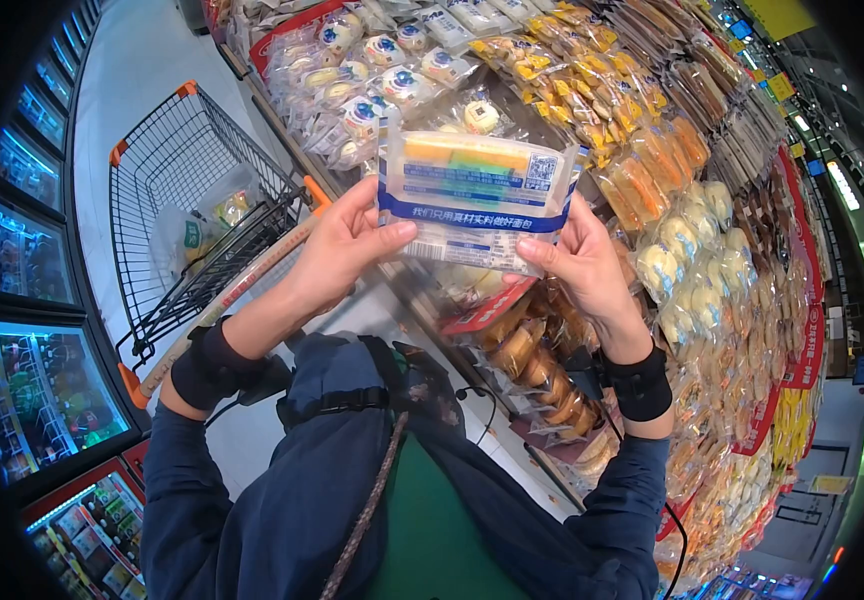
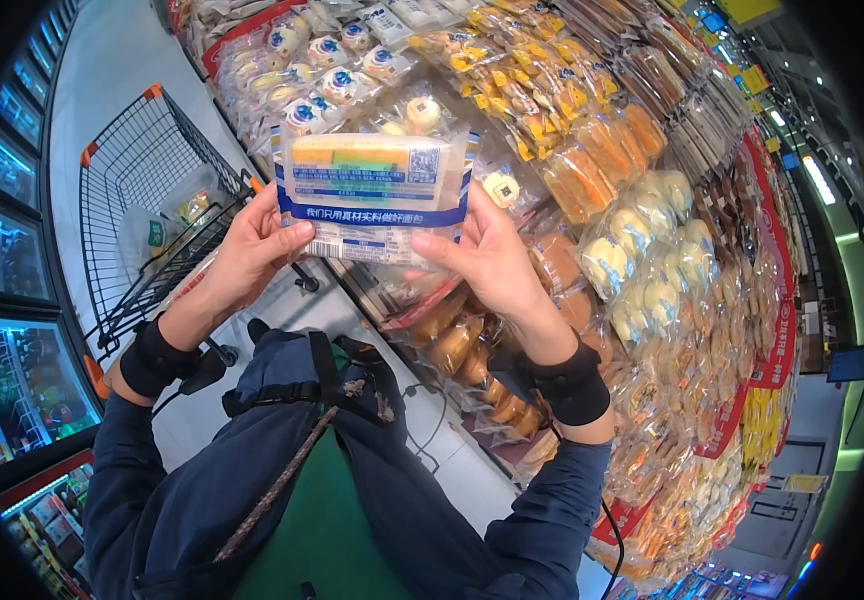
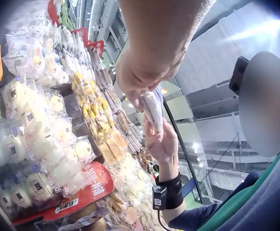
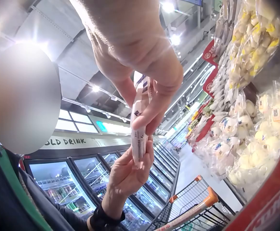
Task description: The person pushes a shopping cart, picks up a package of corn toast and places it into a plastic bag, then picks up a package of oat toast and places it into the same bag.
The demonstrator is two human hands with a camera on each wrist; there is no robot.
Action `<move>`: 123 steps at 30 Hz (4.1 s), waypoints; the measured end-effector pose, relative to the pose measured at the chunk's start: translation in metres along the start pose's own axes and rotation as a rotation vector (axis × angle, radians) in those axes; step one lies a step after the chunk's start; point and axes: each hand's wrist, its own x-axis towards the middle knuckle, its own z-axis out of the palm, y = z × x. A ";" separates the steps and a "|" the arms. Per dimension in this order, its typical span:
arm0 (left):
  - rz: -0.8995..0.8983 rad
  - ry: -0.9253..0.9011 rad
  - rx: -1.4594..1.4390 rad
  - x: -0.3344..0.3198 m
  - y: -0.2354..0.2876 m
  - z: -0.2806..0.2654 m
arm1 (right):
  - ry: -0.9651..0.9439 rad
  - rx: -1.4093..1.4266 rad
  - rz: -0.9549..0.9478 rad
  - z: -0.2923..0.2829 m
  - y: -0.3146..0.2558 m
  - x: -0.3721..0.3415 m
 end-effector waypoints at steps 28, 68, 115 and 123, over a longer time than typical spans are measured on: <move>-0.017 0.046 -0.072 0.002 -0.002 -0.003 | 0.032 0.059 -0.063 -0.012 0.004 0.002; 0.053 0.148 -0.053 0.001 0.005 -0.002 | 0.097 -0.240 -0.316 0.018 -0.005 -0.003; 0.088 0.125 0.015 -0.002 0.004 -0.001 | 0.088 -0.302 -0.282 0.014 0.001 -0.001; 0.119 0.117 0.019 -0.001 0.005 0.001 | 0.085 -0.304 -0.260 0.016 0.000 0.000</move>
